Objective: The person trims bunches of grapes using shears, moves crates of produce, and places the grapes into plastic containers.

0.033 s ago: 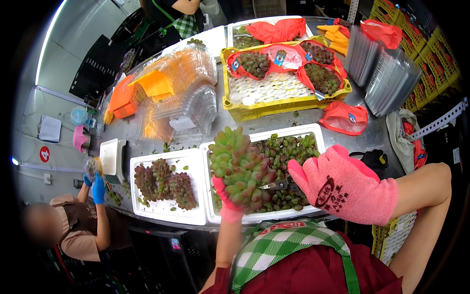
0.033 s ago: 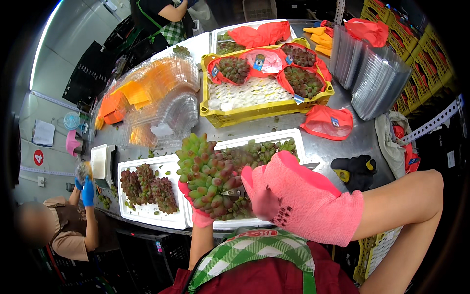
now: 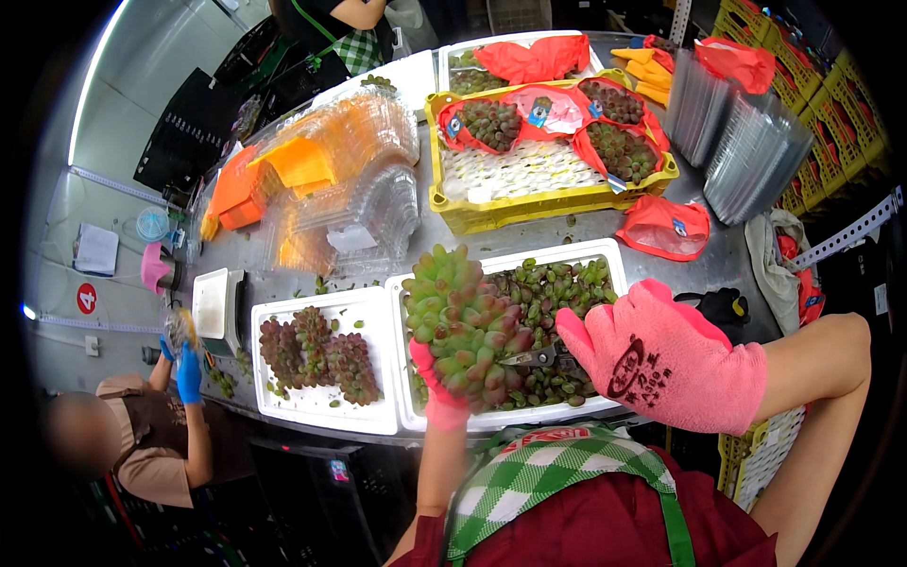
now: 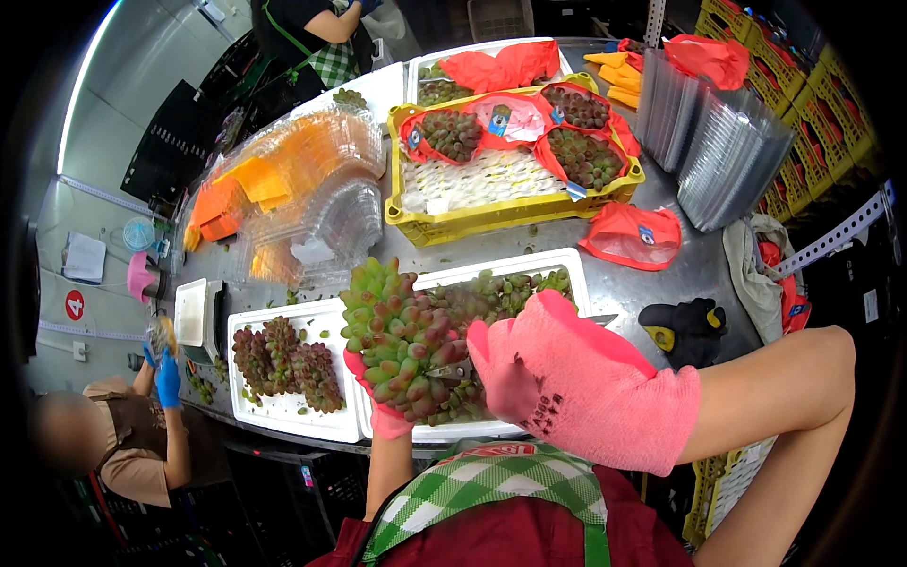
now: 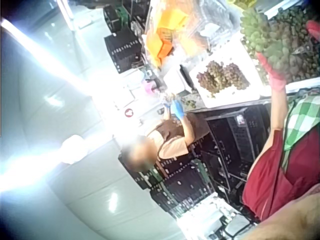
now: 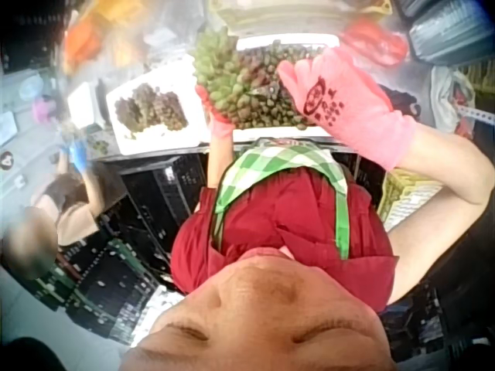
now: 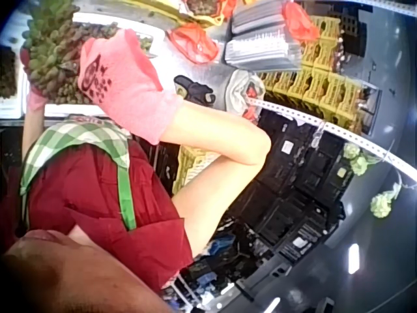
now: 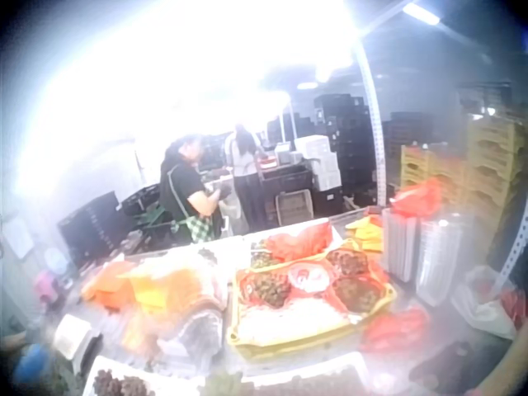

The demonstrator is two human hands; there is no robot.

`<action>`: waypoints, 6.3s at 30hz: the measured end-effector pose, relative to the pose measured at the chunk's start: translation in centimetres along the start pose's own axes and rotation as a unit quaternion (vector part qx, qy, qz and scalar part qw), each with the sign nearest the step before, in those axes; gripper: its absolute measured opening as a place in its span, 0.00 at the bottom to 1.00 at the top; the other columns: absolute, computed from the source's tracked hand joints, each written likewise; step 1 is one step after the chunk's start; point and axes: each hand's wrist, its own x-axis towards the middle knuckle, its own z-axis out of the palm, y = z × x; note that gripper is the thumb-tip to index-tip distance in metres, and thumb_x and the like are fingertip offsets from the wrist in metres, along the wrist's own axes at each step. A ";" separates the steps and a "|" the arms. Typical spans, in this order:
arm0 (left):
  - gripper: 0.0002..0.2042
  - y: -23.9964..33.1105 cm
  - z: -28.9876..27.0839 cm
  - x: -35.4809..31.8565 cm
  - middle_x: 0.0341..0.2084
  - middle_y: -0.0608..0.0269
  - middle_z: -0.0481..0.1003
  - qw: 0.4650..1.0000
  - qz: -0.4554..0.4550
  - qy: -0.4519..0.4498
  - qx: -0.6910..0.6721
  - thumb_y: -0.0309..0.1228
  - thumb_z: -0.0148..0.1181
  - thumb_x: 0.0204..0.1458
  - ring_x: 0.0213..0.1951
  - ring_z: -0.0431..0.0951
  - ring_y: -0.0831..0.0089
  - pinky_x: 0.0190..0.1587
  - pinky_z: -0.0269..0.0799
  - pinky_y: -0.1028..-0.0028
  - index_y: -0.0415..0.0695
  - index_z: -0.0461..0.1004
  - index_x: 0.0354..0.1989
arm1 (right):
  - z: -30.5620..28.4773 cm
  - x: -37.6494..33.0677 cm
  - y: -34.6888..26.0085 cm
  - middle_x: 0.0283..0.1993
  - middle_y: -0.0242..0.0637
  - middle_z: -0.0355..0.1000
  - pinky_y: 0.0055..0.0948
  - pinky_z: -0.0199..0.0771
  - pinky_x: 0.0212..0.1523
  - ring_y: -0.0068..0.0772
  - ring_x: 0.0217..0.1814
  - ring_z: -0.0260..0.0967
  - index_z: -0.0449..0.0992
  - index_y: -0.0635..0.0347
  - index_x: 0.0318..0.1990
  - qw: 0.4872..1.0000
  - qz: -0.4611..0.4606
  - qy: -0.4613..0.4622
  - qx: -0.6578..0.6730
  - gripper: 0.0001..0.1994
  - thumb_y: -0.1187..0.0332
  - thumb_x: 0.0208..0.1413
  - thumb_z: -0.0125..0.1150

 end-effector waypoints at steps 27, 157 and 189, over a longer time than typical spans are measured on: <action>0.35 -2.7 3.3 -0.9 0.64 0.55 0.56 0.965 0.064 0.093 0.235 0.49 0.50 0.58 0.63 0.62 0.59 0.62 0.63 0.57 0.48 0.46 0.69 | 6.5 3.7 -2.9 0.34 0.41 0.74 0.37 0.72 0.34 0.46 0.34 0.73 0.67 0.58 0.51 0.712 0.257 0.188 0.625 0.28 0.61 0.42 0.69; 0.36 -3.9 1.2 -2.0 0.61 0.50 0.61 0.977 -0.165 0.086 0.102 0.40 0.51 0.58 0.59 0.67 0.60 0.62 0.62 0.61 0.46 0.39 0.70 | 9.8 7.7 -0.5 0.29 0.34 0.67 0.39 0.69 0.31 0.38 0.33 0.71 0.66 0.55 0.42 0.867 -0.124 0.210 0.434 0.18 0.63 0.44 0.64; 0.41 -2.5 2.3 -2.7 0.65 0.49 0.54 0.980 -0.043 0.089 0.173 0.57 0.51 0.54 0.62 0.61 0.51 0.62 0.62 0.55 0.43 0.46 0.69 | 5.6 0.0 -3.0 0.30 0.29 0.62 0.31 0.60 0.30 0.28 0.30 0.66 0.67 0.58 0.52 0.967 0.148 0.024 0.204 0.20 0.62 0.51 0.56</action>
